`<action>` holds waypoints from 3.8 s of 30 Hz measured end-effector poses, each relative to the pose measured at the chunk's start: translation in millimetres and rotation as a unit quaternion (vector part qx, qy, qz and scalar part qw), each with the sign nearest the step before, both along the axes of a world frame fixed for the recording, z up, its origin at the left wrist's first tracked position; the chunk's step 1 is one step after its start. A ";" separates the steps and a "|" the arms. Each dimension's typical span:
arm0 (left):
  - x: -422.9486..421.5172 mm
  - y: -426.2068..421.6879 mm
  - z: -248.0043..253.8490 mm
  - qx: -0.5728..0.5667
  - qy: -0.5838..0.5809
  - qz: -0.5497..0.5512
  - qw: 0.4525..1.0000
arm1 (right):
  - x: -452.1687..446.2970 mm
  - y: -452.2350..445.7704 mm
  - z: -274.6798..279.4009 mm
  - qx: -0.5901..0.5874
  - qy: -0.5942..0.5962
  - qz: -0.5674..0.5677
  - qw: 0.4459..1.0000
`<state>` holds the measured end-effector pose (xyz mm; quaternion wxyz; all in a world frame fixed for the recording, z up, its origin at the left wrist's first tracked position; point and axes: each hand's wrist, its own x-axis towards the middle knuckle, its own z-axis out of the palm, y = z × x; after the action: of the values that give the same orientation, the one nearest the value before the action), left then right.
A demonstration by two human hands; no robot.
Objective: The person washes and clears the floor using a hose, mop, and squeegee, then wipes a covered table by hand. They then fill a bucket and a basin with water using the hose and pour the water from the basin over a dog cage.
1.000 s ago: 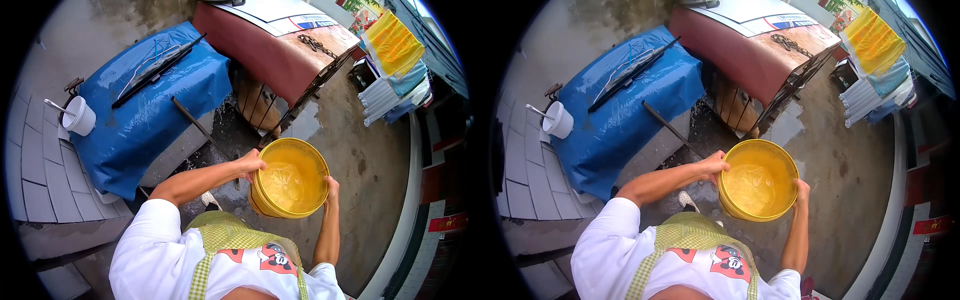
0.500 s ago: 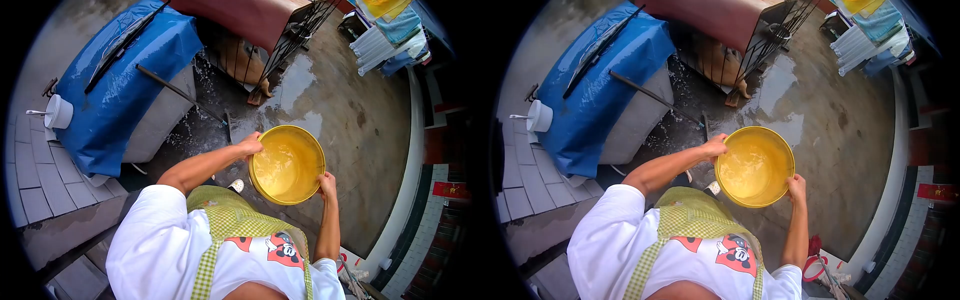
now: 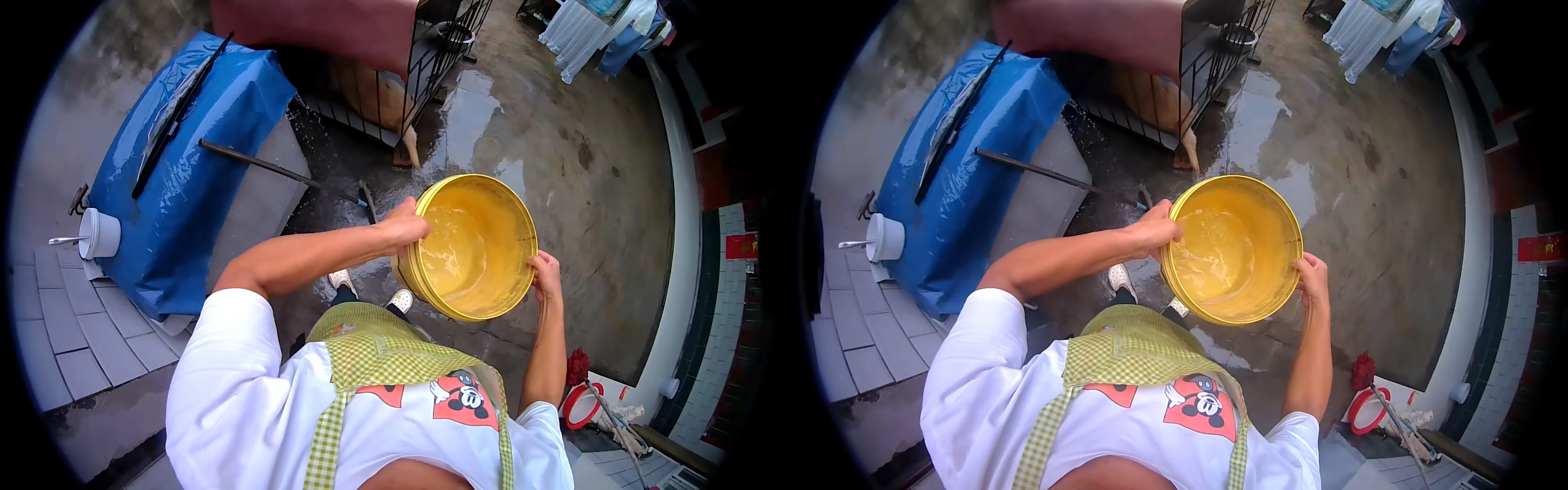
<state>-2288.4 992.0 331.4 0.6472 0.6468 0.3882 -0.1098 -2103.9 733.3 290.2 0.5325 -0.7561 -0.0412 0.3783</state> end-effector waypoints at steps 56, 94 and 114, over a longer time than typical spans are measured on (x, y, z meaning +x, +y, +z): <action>11.6 -20.5 23.6 0.347 -0.267 -0.476 0.763 | -32.7 30.5 -45.3 -0.208 -0.130 0.117 0.962; -146.7 -96.7 83.8 0.088 -0.331 -0.532 0.774 | -491.0 -28.0 -87.0 0.257 0.179 -0.557 0.769; 60.9 235.5 239.2 0.454 -0.398 -0.153 0.782 | -143.4 320.8 183.7 0.182 -0.067 -0.171 0.966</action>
<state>-2227.5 1227.5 570.5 0.3502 0.9028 -0.0031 0.2495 -2247.3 1054.1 473.9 0.7141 -0.6657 -0.0156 0.2162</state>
